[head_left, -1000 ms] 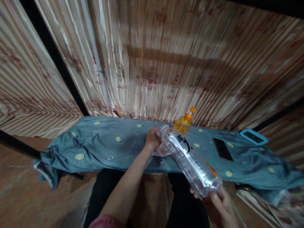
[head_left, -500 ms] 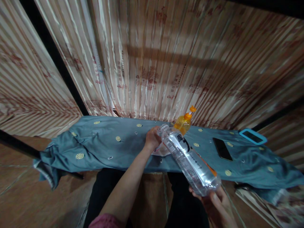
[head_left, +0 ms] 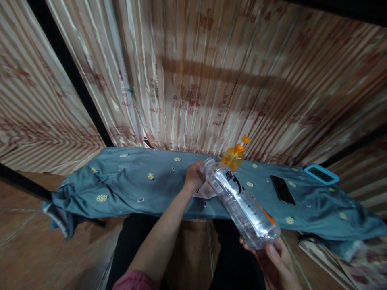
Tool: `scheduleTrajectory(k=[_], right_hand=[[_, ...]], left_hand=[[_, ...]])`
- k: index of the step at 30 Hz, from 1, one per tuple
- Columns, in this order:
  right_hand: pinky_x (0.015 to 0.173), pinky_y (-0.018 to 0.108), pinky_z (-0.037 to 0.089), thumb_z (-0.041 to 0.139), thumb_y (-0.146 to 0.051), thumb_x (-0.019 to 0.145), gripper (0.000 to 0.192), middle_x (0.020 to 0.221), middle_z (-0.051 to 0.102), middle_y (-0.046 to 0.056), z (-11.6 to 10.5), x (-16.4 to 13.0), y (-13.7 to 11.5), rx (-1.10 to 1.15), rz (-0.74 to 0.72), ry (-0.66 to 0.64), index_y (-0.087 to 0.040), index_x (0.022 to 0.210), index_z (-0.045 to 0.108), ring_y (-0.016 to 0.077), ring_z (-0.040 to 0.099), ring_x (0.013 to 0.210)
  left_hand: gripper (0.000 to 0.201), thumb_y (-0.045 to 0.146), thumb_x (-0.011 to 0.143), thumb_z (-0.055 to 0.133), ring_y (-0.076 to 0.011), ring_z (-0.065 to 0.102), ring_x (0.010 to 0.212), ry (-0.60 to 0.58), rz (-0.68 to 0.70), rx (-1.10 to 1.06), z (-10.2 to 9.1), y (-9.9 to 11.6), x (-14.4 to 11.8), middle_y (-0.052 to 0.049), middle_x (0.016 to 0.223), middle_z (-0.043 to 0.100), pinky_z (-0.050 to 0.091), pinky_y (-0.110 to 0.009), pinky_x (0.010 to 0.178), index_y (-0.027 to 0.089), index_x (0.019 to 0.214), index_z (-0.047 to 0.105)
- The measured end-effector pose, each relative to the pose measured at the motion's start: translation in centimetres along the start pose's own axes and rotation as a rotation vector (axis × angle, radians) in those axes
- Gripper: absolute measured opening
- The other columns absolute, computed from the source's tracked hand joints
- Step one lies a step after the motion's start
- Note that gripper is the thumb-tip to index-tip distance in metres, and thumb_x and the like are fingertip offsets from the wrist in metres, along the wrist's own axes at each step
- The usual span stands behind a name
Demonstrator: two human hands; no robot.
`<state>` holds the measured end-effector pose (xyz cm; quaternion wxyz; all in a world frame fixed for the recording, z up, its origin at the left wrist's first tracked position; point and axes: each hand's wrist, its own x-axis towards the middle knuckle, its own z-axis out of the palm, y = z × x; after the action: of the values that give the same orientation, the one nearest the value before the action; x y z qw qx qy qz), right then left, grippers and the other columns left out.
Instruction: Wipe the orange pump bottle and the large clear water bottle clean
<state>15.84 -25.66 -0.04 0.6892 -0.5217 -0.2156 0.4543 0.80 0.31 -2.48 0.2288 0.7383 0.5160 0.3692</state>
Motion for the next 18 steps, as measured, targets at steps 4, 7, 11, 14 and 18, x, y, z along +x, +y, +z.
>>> scheduleTrajectory(k=[4,7,11,14,18], right_hand=[[0.071,0.021,0.063,0.092,-0.050,0.067,0.046,0.089,0.083,0.004,-0.03,-0.01,0.03,-0.013,0.002,-0.003,-0.026,0.103,0.077,0.0183,0.079,0.072],[0.072,0.020,0.061,0.092,-0.052,0.067,0.046,0.083,0.082,0.004,0.01,-0.05,-0.02,-0.031,-0.001,0.002,-0.024,0.099,0.076,0.0182,0.078,0.073],[0.072,0.020,0.061,0.092,-0.053,0.066,0.048,0.082,0.081,0.005,0.14,-0.12,-0.08,-0.042,-0.010,0.003,-0.024,0.100,0.075,0.0179,0.077,0.072],[0.071,0.021,0.061,0.091,-0.052,0.068,0.047,0.085,0.082,0.004,0.11,-0.11,-0.01,-0.050,-0.018,-0.004,-0.025,0.103,0.075,0.0183,0.077,0.072],[0.069,0.023,0.061,0.089,-0.052,0.071,0.046,0.092,0.083,0.005,-0.04,-0.04,0.14,-0.061,-0.041,-0.021,-0.026,0.107,0.076,0.0195,0.078,0.074]], left_hand=[[0.023,0.035,0.090,0.068,-0.0268,0.072,0.103,-0.011,0.015,0.041,-0.10,0.04,0.02,-0.012,0.108,0.078,0.056,-0.036,0.092,0.017,0.104,0.072],[0.024,0.035,0.091,0.066,-0.0265,0.072,0.105,-0.006,0.017,0.044,-0.19,0.15,-0.03,-0.012,0.110,0.078,0.056,-0.035,0.093,0.017,0.105,0.072],[0.026,0.036,0.090,0.068,-0.0274,0.072,0.104,-0.015,0.004,0.057,-0.39,0.33,-0.11,-0.012,0.110,0.078,0.055,-0.035,0.092,0.016,0.106,0.072],[0.022,0.036,0.090,0.068,-0.0264,0.073,0.102,-0.022,-0.004,0.060,-0.49,0.40,-0.14,-0.010,0.108,0.078,0.056,-0.034,0.091,0.019,0.103,0.072],[0.024,0.037,0.090,0.068,-0.0270,0.073,0.100,-0.008,0.002,0.044,-0.37,0.34,-0.11,-0.012,0.107,0.078,0.056,-0.034,0.089,0.017,0.102,0.072]])
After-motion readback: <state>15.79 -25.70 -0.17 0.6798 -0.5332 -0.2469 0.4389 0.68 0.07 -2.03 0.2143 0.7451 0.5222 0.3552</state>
